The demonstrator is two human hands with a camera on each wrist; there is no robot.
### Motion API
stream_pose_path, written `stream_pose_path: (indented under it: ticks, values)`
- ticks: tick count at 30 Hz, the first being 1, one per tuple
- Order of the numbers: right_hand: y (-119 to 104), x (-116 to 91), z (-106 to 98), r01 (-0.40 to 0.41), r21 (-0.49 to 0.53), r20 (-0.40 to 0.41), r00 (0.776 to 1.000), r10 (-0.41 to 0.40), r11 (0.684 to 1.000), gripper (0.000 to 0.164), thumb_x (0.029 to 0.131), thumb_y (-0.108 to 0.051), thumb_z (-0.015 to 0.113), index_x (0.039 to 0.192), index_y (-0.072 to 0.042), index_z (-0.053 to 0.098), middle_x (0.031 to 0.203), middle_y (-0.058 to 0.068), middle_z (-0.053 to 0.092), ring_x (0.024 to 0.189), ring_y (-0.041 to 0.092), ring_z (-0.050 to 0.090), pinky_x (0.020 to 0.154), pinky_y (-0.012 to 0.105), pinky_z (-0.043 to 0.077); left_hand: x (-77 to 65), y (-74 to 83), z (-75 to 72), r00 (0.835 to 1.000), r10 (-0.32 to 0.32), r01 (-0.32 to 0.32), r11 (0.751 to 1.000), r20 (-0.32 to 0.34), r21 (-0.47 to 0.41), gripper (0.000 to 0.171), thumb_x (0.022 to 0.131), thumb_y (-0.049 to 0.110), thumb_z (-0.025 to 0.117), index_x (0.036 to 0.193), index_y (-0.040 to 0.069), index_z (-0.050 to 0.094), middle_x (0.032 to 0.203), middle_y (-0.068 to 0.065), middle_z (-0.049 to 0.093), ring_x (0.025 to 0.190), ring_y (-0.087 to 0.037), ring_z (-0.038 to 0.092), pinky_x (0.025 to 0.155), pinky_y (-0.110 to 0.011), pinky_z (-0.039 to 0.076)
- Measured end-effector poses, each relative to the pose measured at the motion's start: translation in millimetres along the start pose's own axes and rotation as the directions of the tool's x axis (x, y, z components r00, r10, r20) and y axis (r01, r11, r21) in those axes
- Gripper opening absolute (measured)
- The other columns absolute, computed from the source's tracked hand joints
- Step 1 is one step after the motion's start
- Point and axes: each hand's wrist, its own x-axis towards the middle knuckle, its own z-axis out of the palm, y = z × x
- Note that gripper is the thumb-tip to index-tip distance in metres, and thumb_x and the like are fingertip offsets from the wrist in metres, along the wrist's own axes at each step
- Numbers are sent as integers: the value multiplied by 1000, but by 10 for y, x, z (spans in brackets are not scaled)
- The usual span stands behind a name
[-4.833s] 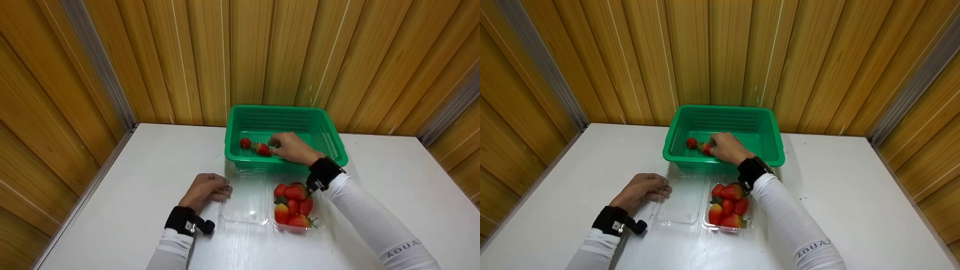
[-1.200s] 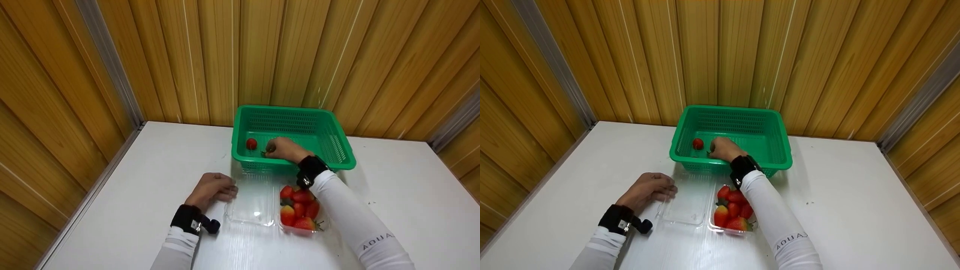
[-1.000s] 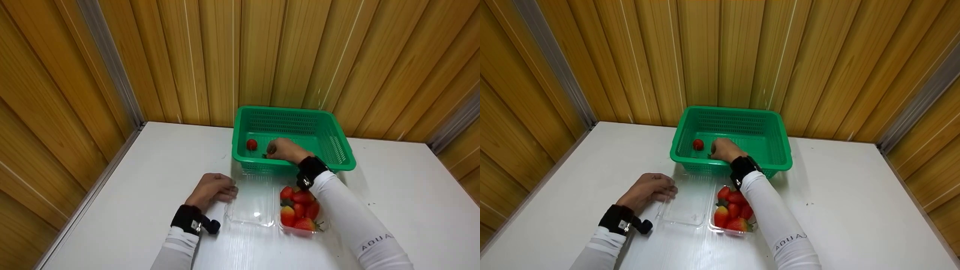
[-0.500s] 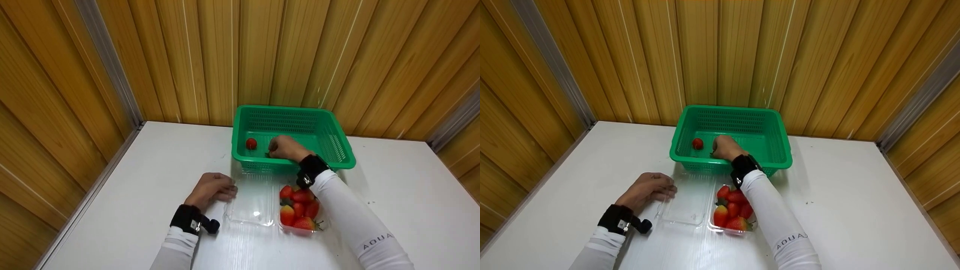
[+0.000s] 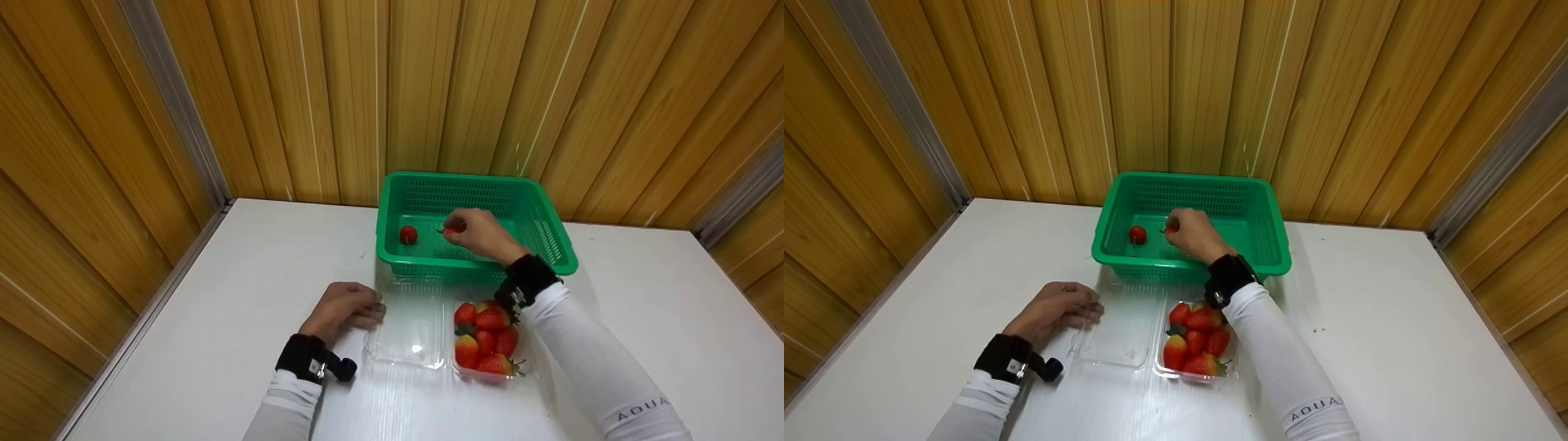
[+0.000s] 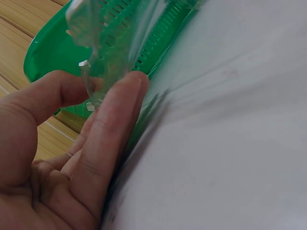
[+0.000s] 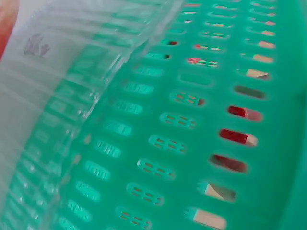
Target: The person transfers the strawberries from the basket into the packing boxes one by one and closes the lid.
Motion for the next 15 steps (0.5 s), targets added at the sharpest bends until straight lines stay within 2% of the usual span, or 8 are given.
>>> stream_pose_path:
  ticks: [7,15]
  values:
    - [-27,-165,-11,49,7,-83,995,-48,999,24,101,-6,72,122,5,71,116,19,71,105,33,66,92,49,59,0,-3,-26,1000,8,-8,1000,-2,19,26,97,6,73,112,-15,68,100,-25,76,82,-25,78,71,-33,67]
    - [-66,-363,-27,60,28,-155,986,-55,998,26,100,-4,73,125,3,70,119,19,70,106,34,64,96,51,58,-11,2,-37,1000,-3,3,1000,-1,1,27,97,5,72,113,-16,68,101,-25,76,83,-26,78,73,-33,67]
